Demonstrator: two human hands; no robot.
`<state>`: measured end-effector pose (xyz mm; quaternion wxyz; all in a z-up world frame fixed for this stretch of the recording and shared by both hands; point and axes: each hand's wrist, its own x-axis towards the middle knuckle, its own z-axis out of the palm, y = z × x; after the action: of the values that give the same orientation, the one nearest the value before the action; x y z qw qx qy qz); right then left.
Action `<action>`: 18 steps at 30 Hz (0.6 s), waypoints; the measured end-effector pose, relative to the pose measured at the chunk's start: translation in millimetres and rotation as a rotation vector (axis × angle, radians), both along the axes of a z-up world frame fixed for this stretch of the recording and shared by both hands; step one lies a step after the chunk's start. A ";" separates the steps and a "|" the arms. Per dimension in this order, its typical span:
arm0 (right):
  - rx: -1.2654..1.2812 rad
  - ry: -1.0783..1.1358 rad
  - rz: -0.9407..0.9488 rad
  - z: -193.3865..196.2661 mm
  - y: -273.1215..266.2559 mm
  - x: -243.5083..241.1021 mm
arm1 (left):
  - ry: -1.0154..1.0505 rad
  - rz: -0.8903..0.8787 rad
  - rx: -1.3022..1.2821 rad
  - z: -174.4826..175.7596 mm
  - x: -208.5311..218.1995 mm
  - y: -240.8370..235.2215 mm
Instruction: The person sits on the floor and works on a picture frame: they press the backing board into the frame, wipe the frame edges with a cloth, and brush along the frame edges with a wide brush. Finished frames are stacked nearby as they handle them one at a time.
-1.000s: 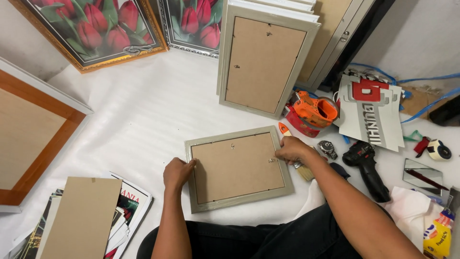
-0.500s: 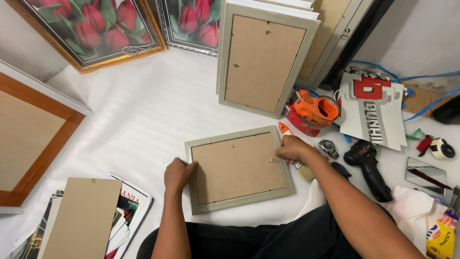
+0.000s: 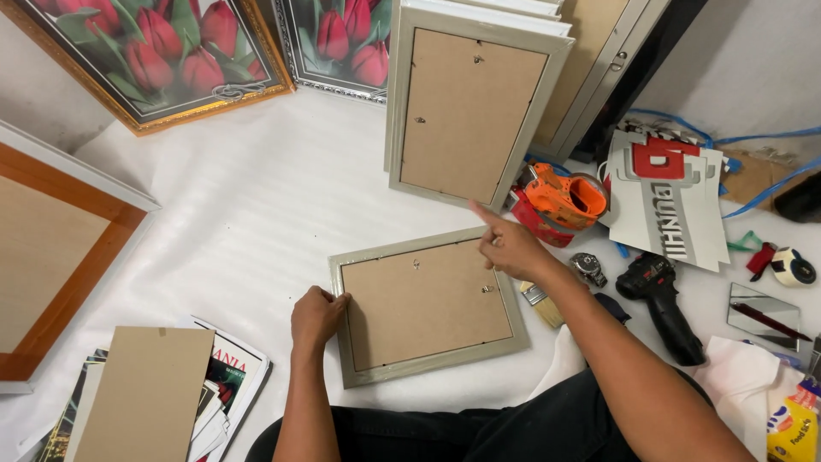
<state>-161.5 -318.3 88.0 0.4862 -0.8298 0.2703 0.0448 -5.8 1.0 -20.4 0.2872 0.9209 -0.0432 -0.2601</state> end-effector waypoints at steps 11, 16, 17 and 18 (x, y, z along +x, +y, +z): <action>-0.582 0.536 0.024 -111.5 -90.1 -21.8 | -0.020 0.022 -0.029 -11.2 2.0 2.1; -0.690 0.633 0.095 -121.4 -82.8 -23.0 | -0.033 0.013 -0.040 -3.8 -3.1 13.3; -0.718 0.599 0.026 -107.6 -81.5 -22.1 | -0.020 -0.007 -0.010 10.1 -6.5 13.6; -0.745 0.563 -0.043 -93.5 -80.3 -20.6 | -0.007 -0.027 0.020 24.4 -9.4 13.8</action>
<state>-182.2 -398.7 -5.5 0.0638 -0.8976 0.4064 0.1580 -15.1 14.8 4.0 0.2741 0.9239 -0.0540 -0.2613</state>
